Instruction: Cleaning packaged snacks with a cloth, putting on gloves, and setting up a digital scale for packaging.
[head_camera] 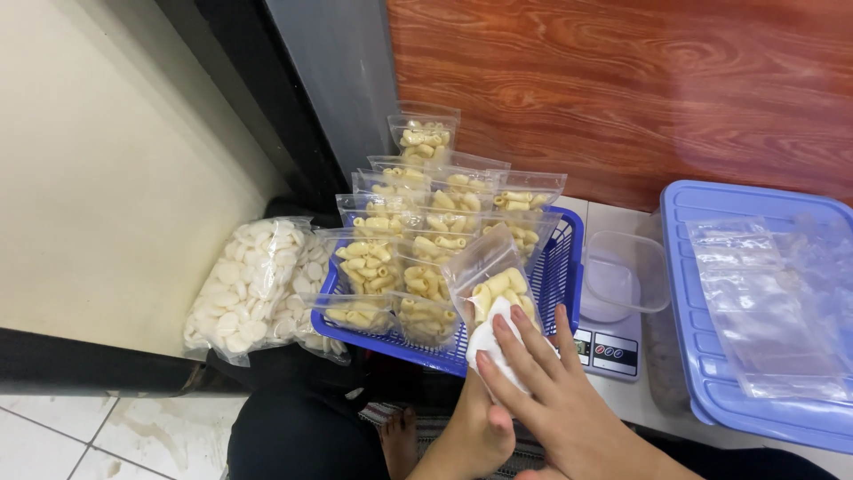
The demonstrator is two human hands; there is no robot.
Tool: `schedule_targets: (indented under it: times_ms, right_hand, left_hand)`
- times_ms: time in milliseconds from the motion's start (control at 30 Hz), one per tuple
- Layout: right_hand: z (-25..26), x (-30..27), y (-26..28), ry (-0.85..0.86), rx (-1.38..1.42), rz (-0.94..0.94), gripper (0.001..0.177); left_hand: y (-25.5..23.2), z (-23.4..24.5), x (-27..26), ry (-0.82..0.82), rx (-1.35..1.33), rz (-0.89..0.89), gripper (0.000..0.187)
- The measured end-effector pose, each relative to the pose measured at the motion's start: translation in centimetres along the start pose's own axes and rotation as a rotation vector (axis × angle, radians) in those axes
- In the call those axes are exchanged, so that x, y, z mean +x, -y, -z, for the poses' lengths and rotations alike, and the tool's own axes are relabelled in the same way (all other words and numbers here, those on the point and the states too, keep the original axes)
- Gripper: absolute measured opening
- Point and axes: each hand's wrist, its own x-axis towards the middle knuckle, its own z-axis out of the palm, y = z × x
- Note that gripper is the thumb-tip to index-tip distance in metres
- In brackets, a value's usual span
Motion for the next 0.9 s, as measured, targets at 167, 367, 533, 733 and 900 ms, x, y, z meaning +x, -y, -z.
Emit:
schedule_targets:
  times_ms: [167,367,533,733,900]
  right_hand:
    - [1.7,0.8,-0.5,-0.028,0.075,-0.073,0.082]
    - [2.8,1.2,-0.6,-0.003,0.12,-0.067,0.092]
    - [3.8,1.5,-1.3,-0.077,0.242,-0.24,0.084]
    - [1.3,0.4,-0.2,-0.048,-0.008,-0.106,0.096]
    - [-1.3,-0.6,1.5,-0.052,-0.427,0.125,0.066]
  left_hand:
    - [-2.3,2.6,10.0,0.058,0.004,0.017,0.128]
    - [-2.6,2.8,9.8,0.022,0.224,0.032,0.117]
    - [-2.4,2.9,9.0,0.076,0.098,0.207,0.127]
    - [-1.9,3.5,9.0,0.034,-0.131,0.136,0.112]
    - [-0.8,6.0,8.1,-0.224,-0.15,0.053,0.096]
